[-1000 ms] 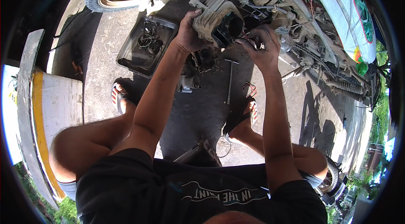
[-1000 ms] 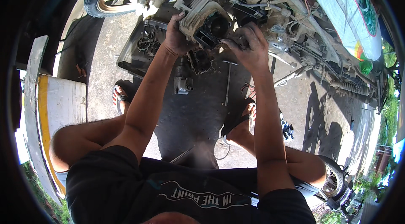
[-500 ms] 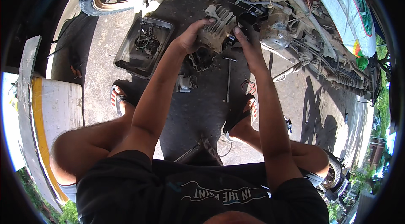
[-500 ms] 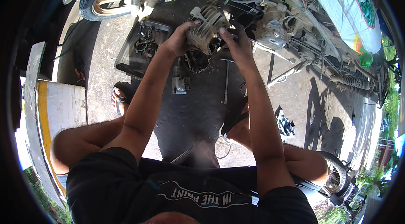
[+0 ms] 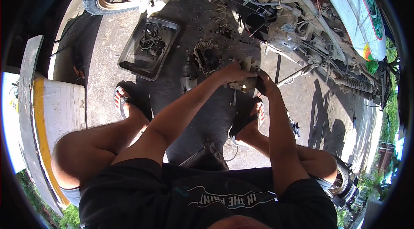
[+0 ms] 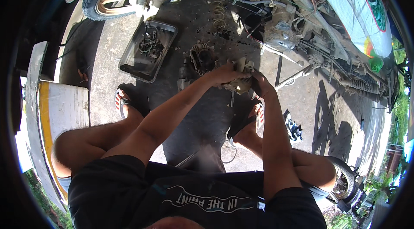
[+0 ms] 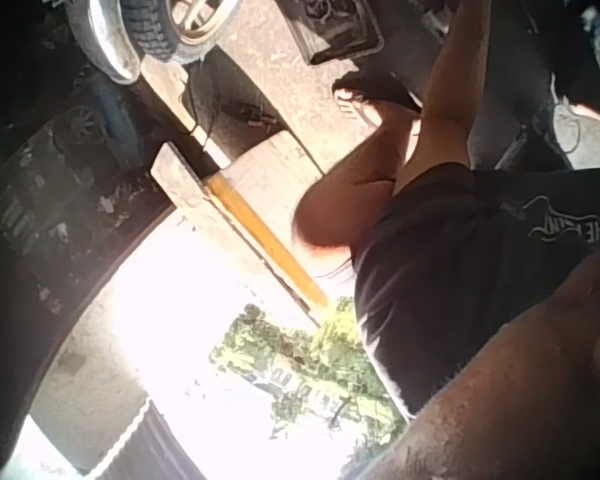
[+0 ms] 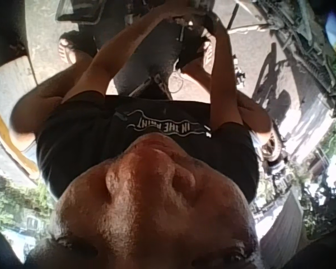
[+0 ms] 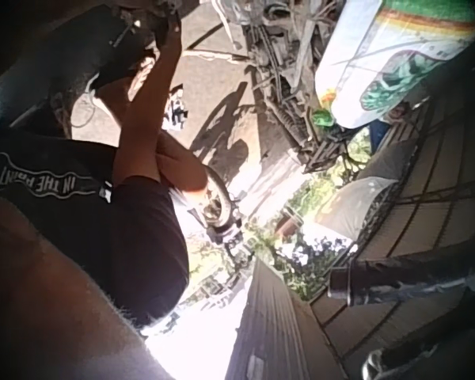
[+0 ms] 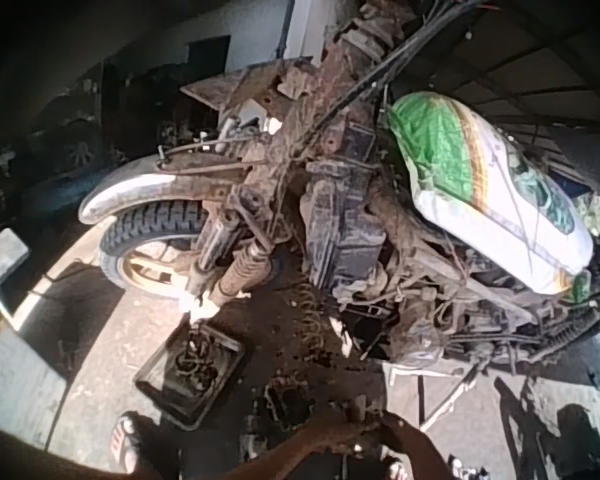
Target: The person is disassembling components of a motorcycle engine, specifically removing the cylinder head and related bolts.
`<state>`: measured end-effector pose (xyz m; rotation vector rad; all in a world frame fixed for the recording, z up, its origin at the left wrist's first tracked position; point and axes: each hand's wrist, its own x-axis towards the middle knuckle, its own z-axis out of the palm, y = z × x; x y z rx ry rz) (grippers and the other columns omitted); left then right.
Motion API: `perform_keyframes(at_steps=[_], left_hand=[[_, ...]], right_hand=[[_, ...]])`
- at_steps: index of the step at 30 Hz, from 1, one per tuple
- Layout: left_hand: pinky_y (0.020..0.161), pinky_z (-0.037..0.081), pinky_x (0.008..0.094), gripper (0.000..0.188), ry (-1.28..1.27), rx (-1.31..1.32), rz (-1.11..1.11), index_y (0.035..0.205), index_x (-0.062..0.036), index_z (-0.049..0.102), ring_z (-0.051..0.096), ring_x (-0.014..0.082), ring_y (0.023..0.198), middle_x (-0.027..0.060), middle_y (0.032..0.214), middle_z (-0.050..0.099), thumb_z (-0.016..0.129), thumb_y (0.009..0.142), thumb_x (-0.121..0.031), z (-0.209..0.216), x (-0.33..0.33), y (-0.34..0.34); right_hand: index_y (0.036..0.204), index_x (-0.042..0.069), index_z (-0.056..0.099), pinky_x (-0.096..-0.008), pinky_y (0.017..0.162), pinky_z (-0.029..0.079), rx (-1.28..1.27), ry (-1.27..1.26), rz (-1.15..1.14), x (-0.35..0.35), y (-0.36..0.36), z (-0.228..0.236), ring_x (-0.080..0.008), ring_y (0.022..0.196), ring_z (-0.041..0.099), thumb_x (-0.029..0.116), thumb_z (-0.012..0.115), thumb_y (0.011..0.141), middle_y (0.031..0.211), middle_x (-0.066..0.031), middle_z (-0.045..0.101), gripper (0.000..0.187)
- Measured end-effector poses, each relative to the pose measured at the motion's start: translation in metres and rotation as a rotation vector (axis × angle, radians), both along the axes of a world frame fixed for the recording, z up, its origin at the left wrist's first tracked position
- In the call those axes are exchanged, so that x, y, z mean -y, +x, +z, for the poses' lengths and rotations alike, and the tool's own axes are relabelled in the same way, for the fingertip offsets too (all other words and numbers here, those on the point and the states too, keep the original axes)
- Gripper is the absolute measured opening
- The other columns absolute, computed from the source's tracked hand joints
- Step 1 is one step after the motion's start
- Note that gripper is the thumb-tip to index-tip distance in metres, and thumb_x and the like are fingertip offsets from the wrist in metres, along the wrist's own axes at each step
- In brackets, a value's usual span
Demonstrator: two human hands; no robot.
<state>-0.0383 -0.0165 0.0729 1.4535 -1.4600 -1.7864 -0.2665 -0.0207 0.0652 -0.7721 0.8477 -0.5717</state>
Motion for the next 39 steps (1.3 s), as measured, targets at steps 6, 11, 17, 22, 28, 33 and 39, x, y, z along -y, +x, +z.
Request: perform_keyframes(at_steps=[6,11,17,22,28,33,39], left_hand=[[0.099,0.051,0.0399,0.133,-0.135,0.304,-0.226,0.148,0.0212,0.01,0.062,0.039,0.119,0.0399,0.124,0.059,0.082,0.072,-0.06,0.018,0.007,0.012],[0.095,0.053,0.0441,0.123,-0.33,0.394,-0.251,0.147,0.0219,0.017,0.065,0.0443,0.113,0.0399,0.118,0.062,0.082,0.074,-0.053,0.042,0.016,0.02],[0.091,0.055,0.0468,0.092,-0.633,0.351,-0.079,0.134,0.0156,0.044,0.068,0.0466,0.102,0.0351,0.107,0.067,0.08,0.077,-0.047,0.054,0.028,0.028],[0.093,0.054,0.047,0.057,-0.634,0.506,0.046,0.11,0.007,0.066,0.068,0.0434,0.104,0.0282,0.106,0.07,0.077,0.08,-0.041,0.066,0.055,0.053],[0.087,0.056,0.0464,0.043,-0.761,0.7,-0.333,0.107,0.0034,0.069,0.069,0.0416,0.099,0.0243,0.101,0.072,0.075,0.08,-0.03,0.116,0.089,0.084],[0.083,0.055,0.0438,0.049,-0.764,0.774,-0.78,0.108,0.0031,0.07,0.07,0.0369,0.096,0.0212,0.103,0.073,0.08,0.081,-0.036,0.162,0.083,0.135],[0.087,0.054,0.046,0.046,-0.57,1.276,-1.346,0.11,0.0011,0.069,0.068,0.0361,0.103,0.0182,0.105,0.073,0.083,0.079,-0.03,0.198,0.038,0.218]], right_hand=[[0.143,0.006,0.05,-0.0371,0.102,0.049,-0.146,0.038,-0.018,-0.018,0.012,-0.048,-0.0205,0.119,0.061,0.025,0.076,0.089,0.134,-0.0075,0.061,0.063],[0.125,0.007,0.065,-0.0365,0.095,0.049,-0.532,-0.264,0.129,-0.011,0.041,-0.04,-0.0163,0.108,0.063,0.027,0.086,0.082,0.117,-0.0031,0.07,0.052],[0.114,-0.001,0.068,-0.0374,0.087,0.052,-0.824,-0.54,0.328,0.013,0.043,-0.005,-0.0203,0.097,0.068,0.024,0.084,0.08,0.105,-0.0107,0.073,0.045],[0.114,-0.003,0.068,-0.0402,0.088,0.052,-1.097,-0.764,0.257,0.031,0.062,0.031,-0.028,0.099,0.069,0.028,0.081,0.081,0.104,-0.0188,0.072,0.047],[0.118,-0.001,0.067,-0.0472,0.096,0.05,-1.048,-0.93,0.171,0.044,0.101,0.069,-0.0408,0.112,0.065,0.035,0.079,0.083,0.114,-0.0266,0.069,0.052],[0.12,0.001,0.067,-0.046,0.097,0.05,-1.086,-1.051,0.354,0.056,0.148,0.098,-0.0405,0.114,0.064,0.036,0.077,0.084,0.116,-0.0243,0.069,0.052],[0.124,-0.001,0.062,-0.0451,0.092,0.052,-0.687,-1.488,0.521,0.099,0.21,0.142,-0.037,0.106,0.067,0.036,0.076,0.088,0.116,-0.0236,0.069,0.054]])
